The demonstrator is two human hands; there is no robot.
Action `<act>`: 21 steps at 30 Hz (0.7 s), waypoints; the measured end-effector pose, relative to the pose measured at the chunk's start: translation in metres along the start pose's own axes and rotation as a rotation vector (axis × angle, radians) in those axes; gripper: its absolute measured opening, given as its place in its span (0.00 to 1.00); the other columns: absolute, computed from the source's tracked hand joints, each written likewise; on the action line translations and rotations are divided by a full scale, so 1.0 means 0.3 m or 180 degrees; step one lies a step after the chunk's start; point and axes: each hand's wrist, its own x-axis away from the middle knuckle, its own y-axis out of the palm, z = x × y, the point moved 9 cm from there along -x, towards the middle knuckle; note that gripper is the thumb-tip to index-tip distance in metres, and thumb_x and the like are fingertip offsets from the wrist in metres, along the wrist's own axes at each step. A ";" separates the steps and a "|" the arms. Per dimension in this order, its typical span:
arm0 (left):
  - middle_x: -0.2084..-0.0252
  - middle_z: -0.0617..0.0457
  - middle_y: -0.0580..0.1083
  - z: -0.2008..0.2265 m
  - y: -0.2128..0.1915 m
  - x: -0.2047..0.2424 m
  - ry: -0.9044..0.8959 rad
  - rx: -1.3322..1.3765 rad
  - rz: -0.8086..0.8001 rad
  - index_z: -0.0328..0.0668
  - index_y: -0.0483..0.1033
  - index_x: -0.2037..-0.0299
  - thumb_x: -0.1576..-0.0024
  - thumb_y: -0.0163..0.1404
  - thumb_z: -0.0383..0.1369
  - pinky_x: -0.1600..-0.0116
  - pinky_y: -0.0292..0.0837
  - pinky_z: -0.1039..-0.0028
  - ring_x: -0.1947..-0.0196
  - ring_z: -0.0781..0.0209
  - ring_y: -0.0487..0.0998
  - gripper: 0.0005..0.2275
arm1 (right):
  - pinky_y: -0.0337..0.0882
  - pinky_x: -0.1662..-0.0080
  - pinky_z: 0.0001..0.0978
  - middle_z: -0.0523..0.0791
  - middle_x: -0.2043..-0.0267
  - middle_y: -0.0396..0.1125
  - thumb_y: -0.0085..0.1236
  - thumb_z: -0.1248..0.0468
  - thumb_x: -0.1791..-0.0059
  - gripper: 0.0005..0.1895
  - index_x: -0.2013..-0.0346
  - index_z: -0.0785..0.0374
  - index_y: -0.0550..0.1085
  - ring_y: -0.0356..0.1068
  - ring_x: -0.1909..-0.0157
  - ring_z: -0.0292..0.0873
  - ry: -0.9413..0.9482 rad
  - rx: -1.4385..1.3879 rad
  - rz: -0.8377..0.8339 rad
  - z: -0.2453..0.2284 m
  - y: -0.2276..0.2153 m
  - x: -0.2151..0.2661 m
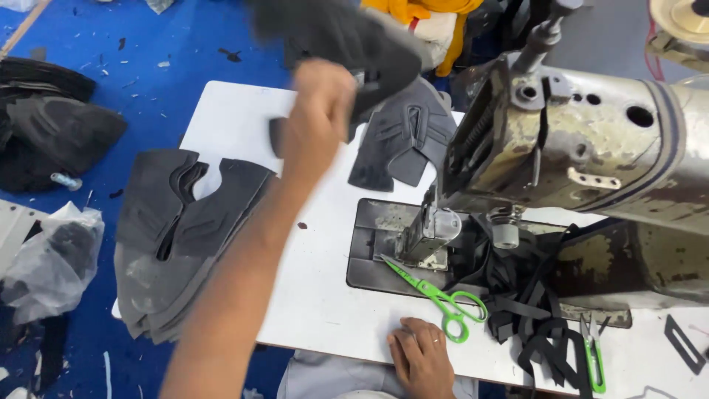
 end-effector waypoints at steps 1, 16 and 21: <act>0.51 0.44 0.74 0.014 0.078 0.073 -0.0456 0.0802 -0.0221 0.37 0.74 0.53 0.30 0.47 0.34 0.38 0.69 0.62 0.47 0.47 0.75 0.08 | 0.68 0.50 0.45 0.48 0.52 0.69 0.66 0.64 0.57 0.10 0.63 0.61 0.75 0.70 0.51 0.51 0.0095 0.0002 0.0036 0.007 -0.002 0.004; 0.52 0.52 0.75 0.253 0.299 0.429 -0.1631 0.2428 -0.0647 0.36 0.75 0.42 0.28 0.43 0.39 0.46 0.71 0.73 0.52 0.64 0.75 0.15 | 0.71 0.51 0.34 0.49 0.60 0.73 0.61 0.72 0.54 0.04 0.65 0.65 0.75 0.74 0.57 0.47 0.0870 -0.1187 0.0470 0.212 -0.051 0.041; 0.53 0.50 0.77 0.148 0.439 0.463 -0.2013 0.3283 -0.1512 0.34 0.77 0.44 0.30 0.44 0.39 0.46 0.71 0.70 0.53 0.59 0.76 0.17 | 0.70 0.57 0.30 0.47 0.60 0.71 0.58 0.71 0.49 0.04 0.60 0.68 0.75 0.72 0.61 0.41 0.0940 -0.0605 0.0933 0.072 -0.366 -0.359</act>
